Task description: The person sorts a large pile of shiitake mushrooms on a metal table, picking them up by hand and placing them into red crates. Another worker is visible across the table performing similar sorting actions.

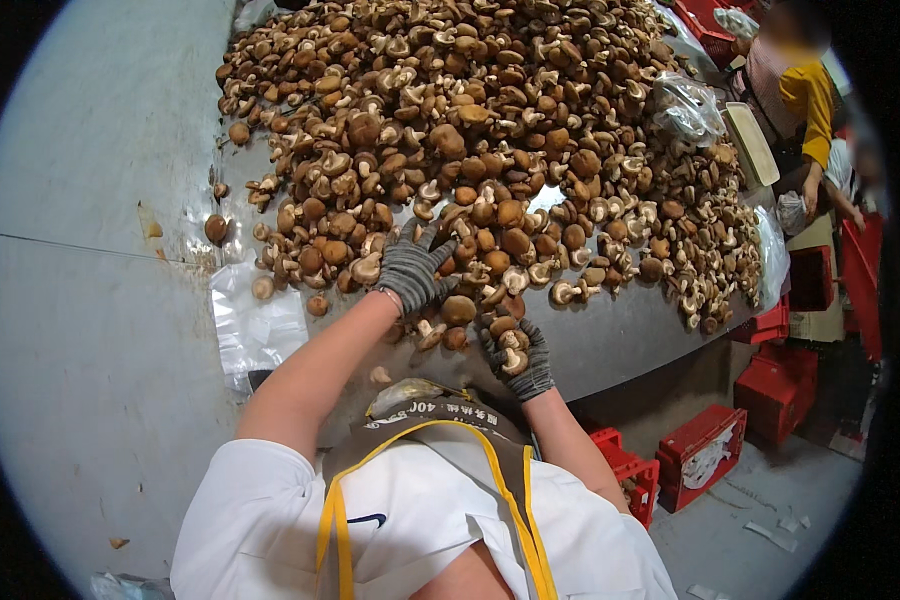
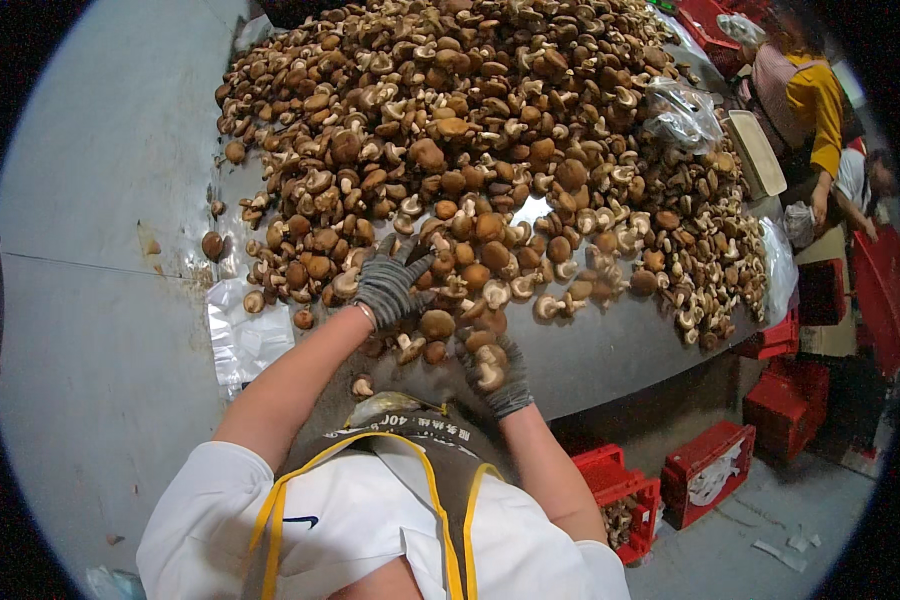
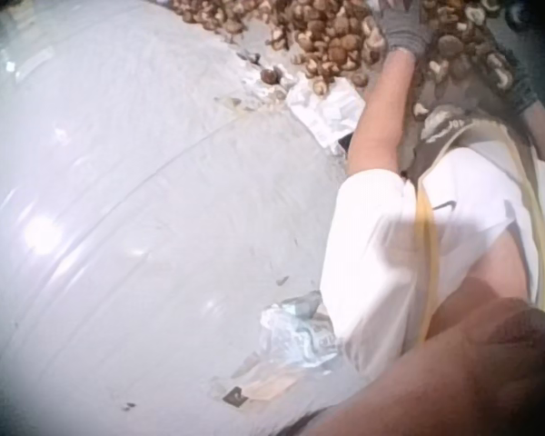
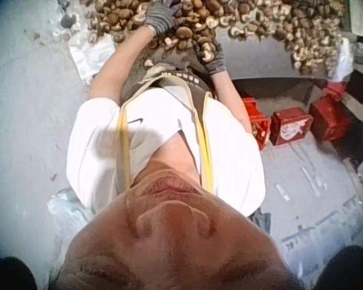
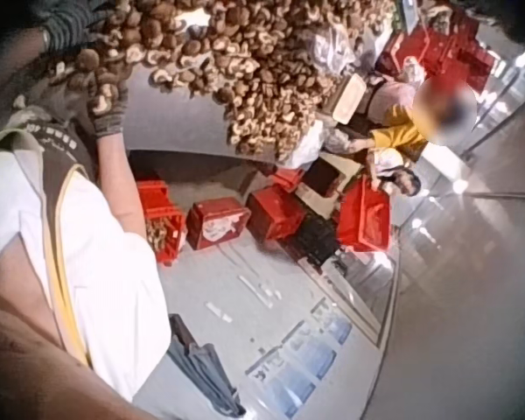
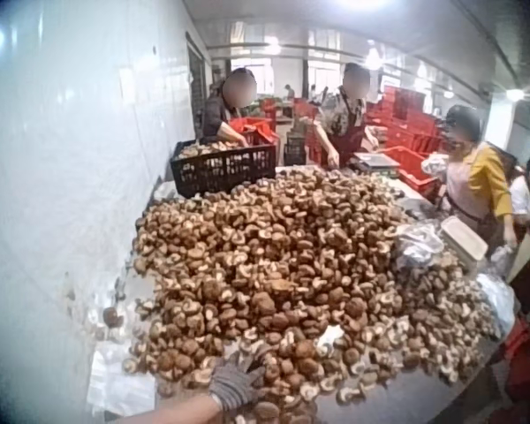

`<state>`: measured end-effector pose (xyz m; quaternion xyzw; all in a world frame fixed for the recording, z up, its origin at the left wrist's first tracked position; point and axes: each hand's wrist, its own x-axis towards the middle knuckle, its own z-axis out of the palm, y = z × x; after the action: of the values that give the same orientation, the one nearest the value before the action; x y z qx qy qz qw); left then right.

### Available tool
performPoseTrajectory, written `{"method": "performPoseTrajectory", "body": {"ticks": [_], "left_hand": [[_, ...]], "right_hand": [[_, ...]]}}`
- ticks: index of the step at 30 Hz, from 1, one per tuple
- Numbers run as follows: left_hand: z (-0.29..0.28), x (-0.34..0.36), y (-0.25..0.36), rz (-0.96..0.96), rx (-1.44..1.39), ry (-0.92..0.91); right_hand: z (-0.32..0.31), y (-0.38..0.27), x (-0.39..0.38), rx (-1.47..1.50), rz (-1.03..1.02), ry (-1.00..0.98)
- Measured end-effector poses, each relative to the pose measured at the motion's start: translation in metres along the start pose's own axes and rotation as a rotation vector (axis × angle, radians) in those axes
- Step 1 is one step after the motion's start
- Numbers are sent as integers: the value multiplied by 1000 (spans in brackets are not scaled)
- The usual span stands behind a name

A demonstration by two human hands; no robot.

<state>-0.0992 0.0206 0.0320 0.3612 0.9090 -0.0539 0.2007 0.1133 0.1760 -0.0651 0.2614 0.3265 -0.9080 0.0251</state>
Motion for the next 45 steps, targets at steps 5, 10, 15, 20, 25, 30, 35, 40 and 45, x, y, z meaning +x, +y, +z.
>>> {"method": "performPoseTrajectory", "body": {"ticks": [5,10,15,20,25,30,35,40,45], "left_hand": [[15,-26,-20,40,4,24],[0,-16,-56,-189,18,71],[5,-2,-76,-324,-119,252],[-16,5,-32,-199,6,361],[26,1,37,46,-180,164],[66,-29,29,82,-274,273],[59,-64,4,52,-356,88],[52,-65,-18,-95,-459,299],[32,2,-45,-81,-270,370]], "right_hand": [[-24,10,-8,-214,-73,8],[-65,36,-9,-1024,-384,-88],[-67,42,-18,-1305,-543,-189],[-41,32,-38,-457,-106,-63],[-16,14,-53,73,126,11],[-1,2,-52,543,351,177],[-1,-7,-53,600,384,110],[-5,-12,-59,743,424,-8],[-23,7,-66,-634,-10,-349]]}}
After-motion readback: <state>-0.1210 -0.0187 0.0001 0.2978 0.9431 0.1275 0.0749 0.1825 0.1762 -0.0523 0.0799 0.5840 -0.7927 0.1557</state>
